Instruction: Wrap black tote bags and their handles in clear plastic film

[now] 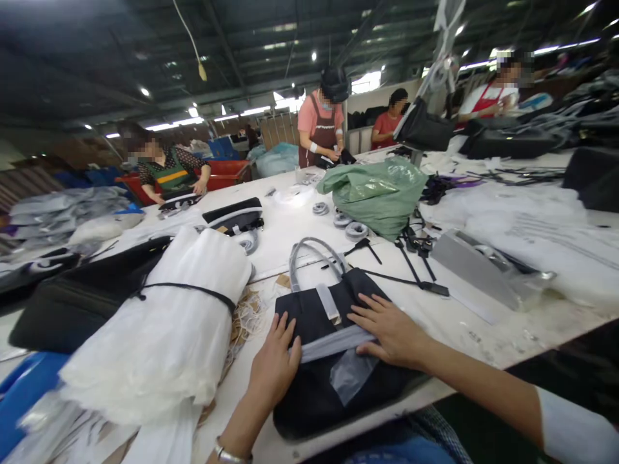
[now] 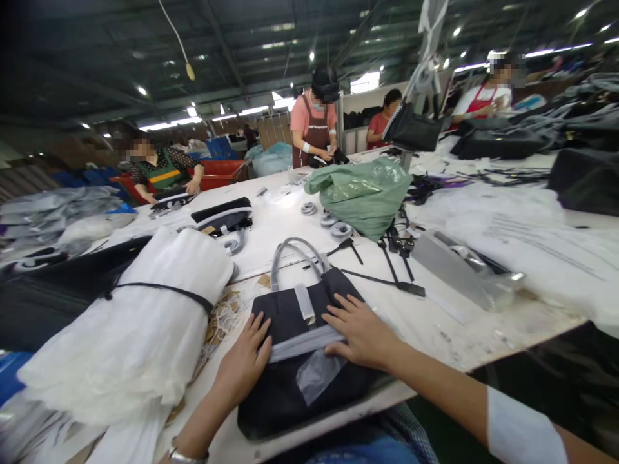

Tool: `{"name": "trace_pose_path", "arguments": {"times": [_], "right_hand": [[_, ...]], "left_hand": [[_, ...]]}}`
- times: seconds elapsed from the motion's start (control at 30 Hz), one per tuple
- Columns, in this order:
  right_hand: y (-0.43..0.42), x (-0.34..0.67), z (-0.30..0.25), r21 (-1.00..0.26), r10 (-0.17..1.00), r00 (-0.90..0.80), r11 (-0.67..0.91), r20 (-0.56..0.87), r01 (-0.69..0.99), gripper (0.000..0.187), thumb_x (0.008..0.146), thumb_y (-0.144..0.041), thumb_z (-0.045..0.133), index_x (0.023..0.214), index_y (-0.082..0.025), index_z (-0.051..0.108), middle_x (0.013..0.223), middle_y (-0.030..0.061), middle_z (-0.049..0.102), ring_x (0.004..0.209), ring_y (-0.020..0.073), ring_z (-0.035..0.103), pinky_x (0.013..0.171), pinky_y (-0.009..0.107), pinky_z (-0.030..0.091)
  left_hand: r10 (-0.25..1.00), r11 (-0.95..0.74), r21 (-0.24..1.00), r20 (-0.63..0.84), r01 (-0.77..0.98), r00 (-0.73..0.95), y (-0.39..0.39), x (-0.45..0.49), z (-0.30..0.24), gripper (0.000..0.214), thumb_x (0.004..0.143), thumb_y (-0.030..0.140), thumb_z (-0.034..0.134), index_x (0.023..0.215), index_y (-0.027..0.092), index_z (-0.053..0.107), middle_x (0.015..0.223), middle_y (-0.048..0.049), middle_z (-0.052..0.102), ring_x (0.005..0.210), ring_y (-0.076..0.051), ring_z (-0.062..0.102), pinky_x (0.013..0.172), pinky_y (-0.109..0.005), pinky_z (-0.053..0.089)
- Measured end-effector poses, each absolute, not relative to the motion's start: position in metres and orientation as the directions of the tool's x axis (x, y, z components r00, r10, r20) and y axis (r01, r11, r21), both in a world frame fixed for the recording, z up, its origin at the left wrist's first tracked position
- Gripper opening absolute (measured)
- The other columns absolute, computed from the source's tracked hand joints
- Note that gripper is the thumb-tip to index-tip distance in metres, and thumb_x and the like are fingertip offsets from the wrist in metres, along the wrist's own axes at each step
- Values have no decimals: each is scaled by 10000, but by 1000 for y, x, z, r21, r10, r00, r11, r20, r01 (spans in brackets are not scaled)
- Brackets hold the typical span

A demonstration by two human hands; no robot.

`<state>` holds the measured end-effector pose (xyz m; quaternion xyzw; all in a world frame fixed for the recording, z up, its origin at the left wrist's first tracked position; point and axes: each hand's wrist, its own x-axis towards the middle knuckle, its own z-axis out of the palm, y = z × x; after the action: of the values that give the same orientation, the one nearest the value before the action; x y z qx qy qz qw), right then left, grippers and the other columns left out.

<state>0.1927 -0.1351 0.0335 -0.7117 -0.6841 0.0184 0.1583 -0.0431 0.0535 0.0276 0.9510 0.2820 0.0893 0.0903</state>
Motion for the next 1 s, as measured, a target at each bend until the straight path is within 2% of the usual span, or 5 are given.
{"name": "trace_pose_path", "arguments": {"times": [0.17,0.3,0.57,0.83,1.0], "right_hand": [[-148,185,40,-353,988,49,5,145,936,734,869,-705,489,1404,-204,540,1437,131,525,1428,378,306,1166,607,221],[-130,213,57,-489,972,98,19,212,872,549,954,-559,464,1383,-230,557,1384,69,589,1312,267,508,1125,440,376],[-19,356,75,-388,826,458,-325,328,863,377,887,-217,554,1235,-107,650,1312,165,626,1237,294,565,1072,414,413],[73,354,44,-446,877,430,-305,213,842,396,924,-419,540,1157,-134,686,1042,135,741,996,268,671,849,330,484],[94,333,23,-513,918,371,-254,139,820,226,829,-296,636,979,-167,744,917,85,757,875,233,683,740,271,458]], "left_hand": [[540,-842,168,242,513,806,41,-64,12,467,982,329,401,1404,163,514,1525,-94,421,1454,-269,293,1127,-461,415],[491,-869,122,332,480,805,48,-64,3,450,972,325,428,1393,200,528,1503,-68,459,1440,-262,329,1096,-448,459],[337,-923,-58,354,381,872,61,-66,4,457,919,365,524,1334,191,600,1422,-85,539,1310,-319,514,969,-431,564],[592,-765,362,72,532,803,131,29,104,325,957,387,473,1152,258,699,1046,-57,754,919,-231,716,843,-343,546],[684,-691,429,130,581,718,213,137,78,644,850,334,644,1429,129,449,1461,-186,477,1325,-304,474,1095,-390,368]]}}
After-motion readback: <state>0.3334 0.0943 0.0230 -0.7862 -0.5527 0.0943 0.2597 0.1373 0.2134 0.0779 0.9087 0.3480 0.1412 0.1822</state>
